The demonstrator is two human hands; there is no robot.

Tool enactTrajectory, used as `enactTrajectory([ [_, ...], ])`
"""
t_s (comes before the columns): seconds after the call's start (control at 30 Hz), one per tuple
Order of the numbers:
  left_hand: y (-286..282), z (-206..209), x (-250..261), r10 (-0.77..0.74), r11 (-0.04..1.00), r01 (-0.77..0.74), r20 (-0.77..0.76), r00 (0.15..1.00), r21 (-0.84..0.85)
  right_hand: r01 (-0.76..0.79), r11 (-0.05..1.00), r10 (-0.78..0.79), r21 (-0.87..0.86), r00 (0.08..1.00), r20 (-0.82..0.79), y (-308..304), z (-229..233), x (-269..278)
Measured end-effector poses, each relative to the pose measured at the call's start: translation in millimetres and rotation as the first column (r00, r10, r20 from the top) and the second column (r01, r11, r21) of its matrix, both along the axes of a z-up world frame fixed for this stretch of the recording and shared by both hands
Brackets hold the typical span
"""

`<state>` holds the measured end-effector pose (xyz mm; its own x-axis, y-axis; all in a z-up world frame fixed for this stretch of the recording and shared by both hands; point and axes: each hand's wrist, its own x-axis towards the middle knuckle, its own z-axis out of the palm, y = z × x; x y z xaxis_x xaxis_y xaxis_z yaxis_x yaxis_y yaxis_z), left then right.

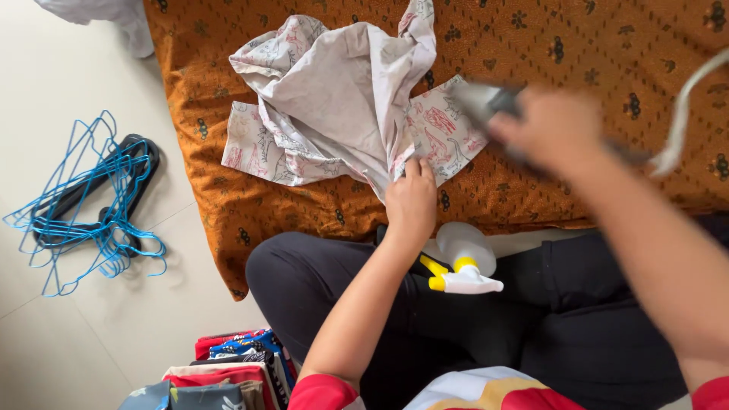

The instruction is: Ironing a patterned shirt and a piece of fabric while sitting on the floor.

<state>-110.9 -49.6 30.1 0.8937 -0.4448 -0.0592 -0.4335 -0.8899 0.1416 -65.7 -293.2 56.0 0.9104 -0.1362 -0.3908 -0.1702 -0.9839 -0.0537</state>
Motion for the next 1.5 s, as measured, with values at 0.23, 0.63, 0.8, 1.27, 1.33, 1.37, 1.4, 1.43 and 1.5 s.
enactTrajectory([
  [0.23, 7.6, -11.3, 0.6, 0.131, 0.975, -0.183, -0.336, 0.933, -0.128, 0.083, 0.982, -0.089, 0.172, 0.996, 0.027, 99.5, 5.6, 67.5],
  [0.63, 18.2, -9.4, 6.1, 0.168, 0.933, -0.296, -0.480, 0.861, -0.204, 0.031, 0.991, -0.035, 0.134, 0.999, 0.028, 96.3, 0.4, -6.0],
  [0.8, 14.8, -16.1, 9.0, 0.187, 0.931, -0.315, -0.502, 0.845, -0.183, 0.156, 0.970, -0.176, 0.187, 0.980, 0.097, 121.7, -3.3, 43.5],
  [1.27, 24.6, -18.1, 6.1, 0.183, 0.914, -0.321, -0.455, 0.871, -0.247, 0.060, 0.990, -0.071, 0.130, 0.994, 0.081, 105.1, 1.1, 10.1],
  [1.33, 21.9, -13.5, 7.7, 0.185, 0.928, -0.310, -0.467, 0.865, -0.208, -0.006, 0.996, -0.007, 0.084, 0.988, 0.153, 97.2, -7.1, 15.6],
  [1.37, 22.2, -14.6, 8.1, 0.182, 0.930, -0.306, -0.467, 0.865, -0.205, -0.001, 0.996, -0.012, 0.087, 0.988, 0.152, 93.6, -12.3, 25.1],
  [1.4, 22.1, -15.5, 7.6, 0.185, 0.932, -0.304, -0.460, 0.868, -0.199, -0.022, 0.998, 0.011, 0.054, 0.980, 0.198, 89.5, -17.4, 34.2],
  [1.43, 22.0, -16.2, 6.9, 0.188, 0.934, -0.302, -0.454, 0.871, -0.193, -0.041, 0.999, 0.035, 0.019, 0.969, 0.243, 85.5, -22.2, 43.0],
  [1.5, 20.1, -14.0, 3.6, 0.187, 0.940, -0.290, -0.440, 0.879, -0.181, -0.031, 0.999, 0.036, -0.024, 0.970, 0.240, 74.3, -28.2, 55.4],
])
